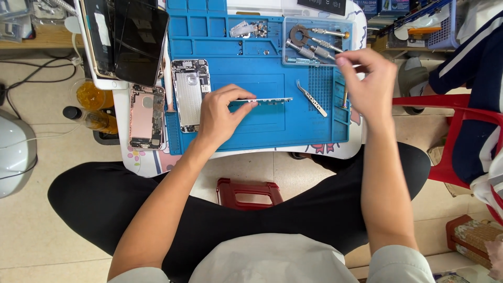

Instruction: The person disassembles a white smartphone on a blue work mat. They use a prying tool to separate the screen, remove the battery, and detach the motherboard. They then use tweezers and a screwdriver to remove small components from the motherboard.

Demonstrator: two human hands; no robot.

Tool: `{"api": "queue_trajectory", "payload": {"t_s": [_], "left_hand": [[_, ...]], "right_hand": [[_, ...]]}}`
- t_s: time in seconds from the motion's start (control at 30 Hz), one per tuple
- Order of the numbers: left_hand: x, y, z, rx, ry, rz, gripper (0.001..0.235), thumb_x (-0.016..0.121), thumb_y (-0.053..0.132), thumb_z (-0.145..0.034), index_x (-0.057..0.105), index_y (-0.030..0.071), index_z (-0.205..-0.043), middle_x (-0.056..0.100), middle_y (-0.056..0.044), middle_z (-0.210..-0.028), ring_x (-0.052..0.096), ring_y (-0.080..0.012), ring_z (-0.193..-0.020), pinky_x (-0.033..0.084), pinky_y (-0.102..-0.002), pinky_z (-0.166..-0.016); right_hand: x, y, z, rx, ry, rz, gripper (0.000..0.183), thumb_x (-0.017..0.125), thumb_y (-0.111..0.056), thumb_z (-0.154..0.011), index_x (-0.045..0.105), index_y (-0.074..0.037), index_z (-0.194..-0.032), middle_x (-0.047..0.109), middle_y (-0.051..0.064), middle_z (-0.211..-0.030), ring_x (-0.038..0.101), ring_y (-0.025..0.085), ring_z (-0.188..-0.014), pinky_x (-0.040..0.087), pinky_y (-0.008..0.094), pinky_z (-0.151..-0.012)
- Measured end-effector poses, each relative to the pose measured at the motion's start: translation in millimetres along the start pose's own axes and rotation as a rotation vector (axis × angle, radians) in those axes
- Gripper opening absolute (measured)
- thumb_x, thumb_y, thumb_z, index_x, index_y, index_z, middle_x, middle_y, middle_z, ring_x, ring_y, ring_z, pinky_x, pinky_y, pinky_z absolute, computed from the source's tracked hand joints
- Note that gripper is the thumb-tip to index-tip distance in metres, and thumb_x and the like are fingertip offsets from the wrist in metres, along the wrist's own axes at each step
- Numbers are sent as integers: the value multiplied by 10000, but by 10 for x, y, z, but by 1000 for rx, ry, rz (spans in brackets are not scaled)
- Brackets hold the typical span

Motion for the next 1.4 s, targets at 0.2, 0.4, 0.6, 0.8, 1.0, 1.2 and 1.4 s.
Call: {"api": "queue_trajectory", "payload": {"t_s": [0.2,0.4,0.6,0.8,1.0,1.2,1.4], "left_hand": [[32,-18,6,1,-9,27,90,804,143,-955,817,72,-1009,793,-61,-986,753,-214,-897,600,-347,-776],[56,-65,-16,-5,8,7,99,822,151,-943,834,88,-1019,797,-61,-993,753,-212,-882,601,-356,-759],[51,-24,-41,25,4,44,100,814,129,-950,828,62,-1023,798,-85,-987,761,-221,-877,608,-349,-757],[77,-18,-30,25,5,57,105,812,149,-952,830,66,-1013,810,-81,-985,772,-215,-877,607,-335,-733],[86,-81,-15,-60,-40,143,74,788,110,-954,825,156,-998,810,-25,-950,776,-287,-936,601,-374,-802],[78,-77,-13,-64,-56,156,97,780,94,-959,830,160,-1010,815,-32,-962,779,-280,-957,598,-351,-819],[43,-53,-35,-47,-36,151,91,795,66,-945,825,119,-1013,815,-68,-955,779,-317,-937,600,-386,-818]], "right_hand": [[34,511,-316,-111,-69,400,97,812,-173,-1099,876,-110,-1063,779,50,-946,655,188,-795,493,383,-644],[479,815,-440,42,-306,505,251,824,-333,-1012,839,-118,-1139,757,84,-1028,673,334,-964,534,503,-654],[312,615,-456,-12,-237,536,213,784,-307,-1084,761,-107,-1156,766,100,-987,706,303,-880,539,472,-702],[143,-148,-281,-16,-139,-111,95,785,-8,-1053,769,7,-1146,748,116,-1029,624,162,-847,481,283,-696],[656,-264,-152,-68,-189,121,130,861,-66,-913,808,-94,-1028,735,43,-842,644,211,-711,528,351,-600],[742,-335,-146,-95,-212,236,119,761,-157,-1054,735,-84,-1144,756,68,-948,746,244,-823,594,390,-603],[793,-851,-15,-129,-205,-418,133,599,-97,-1104,574,13,-1174,774,176,-981,769,291,-783,626,368,-651]]}}
Point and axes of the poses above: each hand's wrist, its own z-axis away from the middle knuckle, its own x-axis out of the palm, y = z × x, the point moved 6 cm from there along -z, towards the middle knuckle
